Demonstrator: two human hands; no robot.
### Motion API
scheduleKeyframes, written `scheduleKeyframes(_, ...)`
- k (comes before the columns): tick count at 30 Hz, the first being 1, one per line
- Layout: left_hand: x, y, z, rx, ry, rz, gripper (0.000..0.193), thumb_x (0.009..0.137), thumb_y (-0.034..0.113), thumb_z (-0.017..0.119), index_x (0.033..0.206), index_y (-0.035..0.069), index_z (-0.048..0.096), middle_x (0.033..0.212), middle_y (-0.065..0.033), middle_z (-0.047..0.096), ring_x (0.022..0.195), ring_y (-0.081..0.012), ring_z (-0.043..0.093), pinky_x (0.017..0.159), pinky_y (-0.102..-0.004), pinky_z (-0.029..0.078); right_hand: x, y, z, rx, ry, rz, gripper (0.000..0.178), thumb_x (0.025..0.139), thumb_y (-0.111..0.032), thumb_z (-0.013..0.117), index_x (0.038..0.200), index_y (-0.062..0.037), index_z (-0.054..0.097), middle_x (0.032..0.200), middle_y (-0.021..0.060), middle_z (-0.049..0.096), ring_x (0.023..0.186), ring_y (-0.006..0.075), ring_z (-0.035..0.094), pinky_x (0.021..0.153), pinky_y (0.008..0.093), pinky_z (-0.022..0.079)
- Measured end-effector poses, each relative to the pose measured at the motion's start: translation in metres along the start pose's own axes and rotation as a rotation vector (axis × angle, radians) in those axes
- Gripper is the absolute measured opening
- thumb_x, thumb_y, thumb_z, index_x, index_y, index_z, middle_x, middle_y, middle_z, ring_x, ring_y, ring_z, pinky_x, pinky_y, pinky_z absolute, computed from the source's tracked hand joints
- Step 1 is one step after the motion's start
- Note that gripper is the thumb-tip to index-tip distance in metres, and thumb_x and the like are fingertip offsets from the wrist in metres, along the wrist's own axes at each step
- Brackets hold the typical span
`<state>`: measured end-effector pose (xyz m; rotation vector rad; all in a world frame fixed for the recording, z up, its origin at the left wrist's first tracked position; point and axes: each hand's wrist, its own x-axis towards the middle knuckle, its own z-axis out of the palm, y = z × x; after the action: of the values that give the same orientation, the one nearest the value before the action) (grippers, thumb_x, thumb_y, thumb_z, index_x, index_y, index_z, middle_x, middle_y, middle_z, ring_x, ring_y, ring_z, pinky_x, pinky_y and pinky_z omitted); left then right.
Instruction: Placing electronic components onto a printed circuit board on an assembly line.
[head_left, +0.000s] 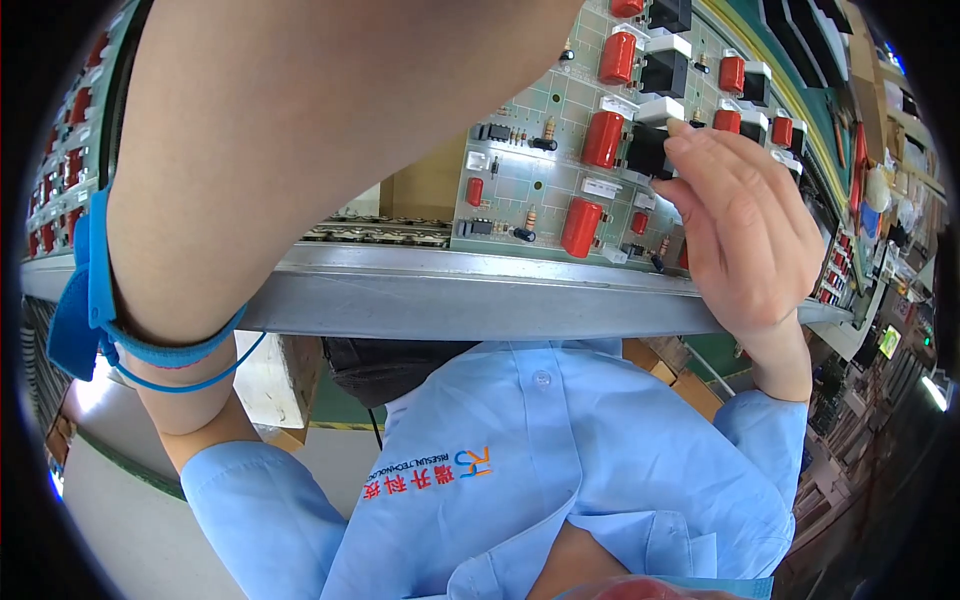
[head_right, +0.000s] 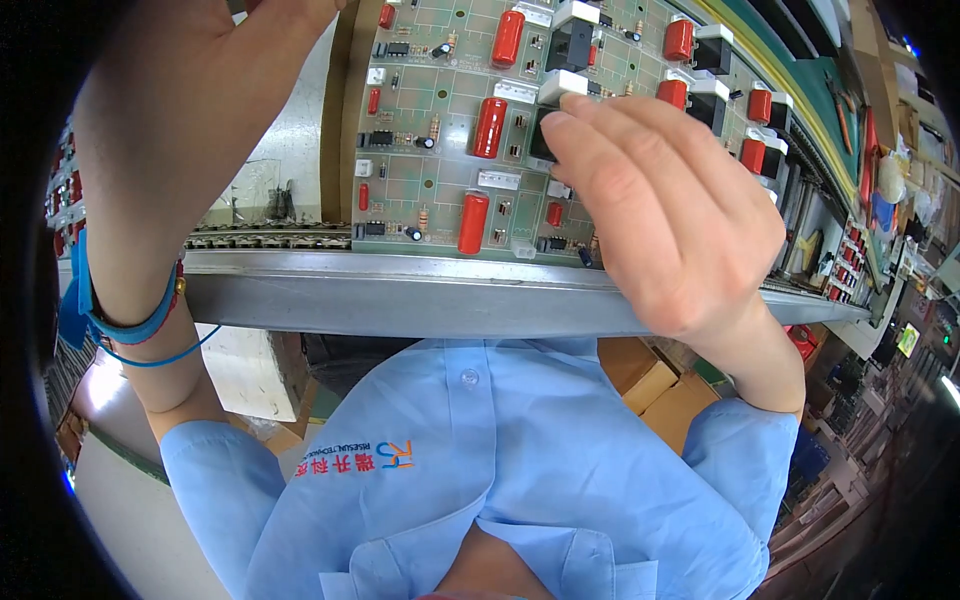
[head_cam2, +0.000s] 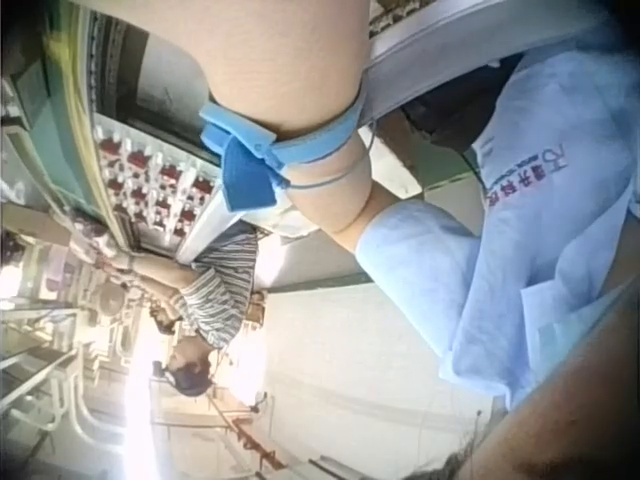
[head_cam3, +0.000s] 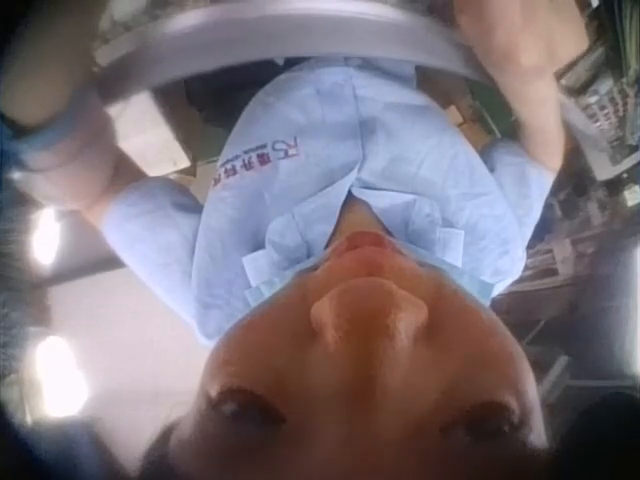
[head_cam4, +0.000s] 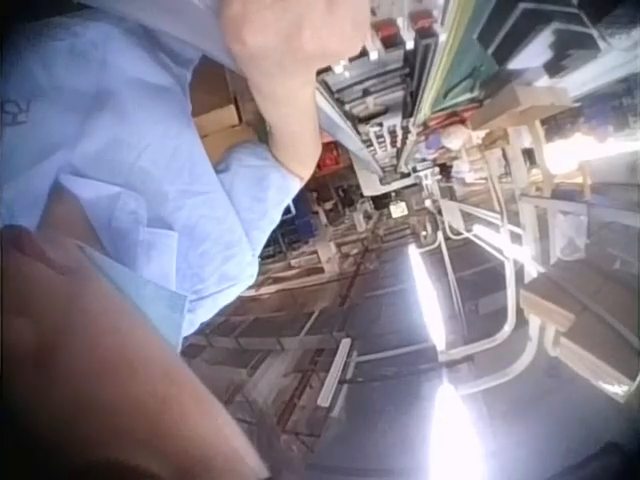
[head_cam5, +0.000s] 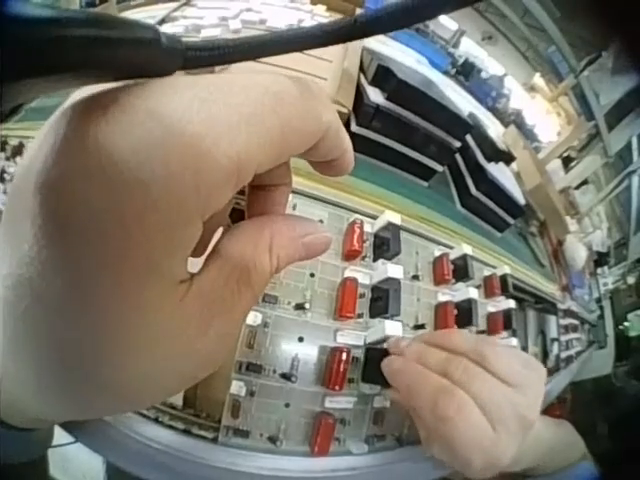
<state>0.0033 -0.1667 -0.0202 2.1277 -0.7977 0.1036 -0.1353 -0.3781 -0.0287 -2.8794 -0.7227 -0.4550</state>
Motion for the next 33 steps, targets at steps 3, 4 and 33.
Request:
scheduleKeyframes(3,0.011,0.002,-0.006,0.005,0.003,0.038,0.022,0.085,0.005,0.072,0.106,0.007,0.069,0.081,-0.0042,0.065,0.063,-0.0140,0.055,0.059,-0.0268,0.046,0.003,-0.001,-0.023,-0.081,-0.055,-0.033,0.039,0.072,0.006,0.078,0.110,0.0038,0.067,0.103,0.0180,0.073,0.097,0.0314,0.070,0.084,0.0377,0.057)
scheduleKeyframes(4,0.014,0.000,-0.001,0.035,0.017,0.077,0.022,0.085,0.005,0.072,0.106,0.007,0.069,0.081,-0.0042,0.065,0.063,-0.0142,0.055,0.059,-0.0270,0.046,0.005,0.007,-0.030,-0.089,-0.100,-0.037,0.042,0.073,0.006,0.077,0.113,0.0038,0.067,0.105,0.0184,0.073,0.101,0.0319,0.070,0.088,0.0385,0.057)
scheduleKeyframes(33,0.173,-0.097,-0.051,0.692,-0.210,0.005,0.019,0.089,0.015,0.067,0.100,-0.001,0.068,0.085,-0.0127,0.072,0.073,-0.0228,0.070,0.069,-0.0334,0.054,0.018,0.201,-0.042,-0.242,0.494,0.410,0.029,0.078,-0.008,0.071,0.106,-0.0045,0.068,0.107,0.0117,0.064,0.085,0.0257,0.068,0.074,0.0367,0.055)
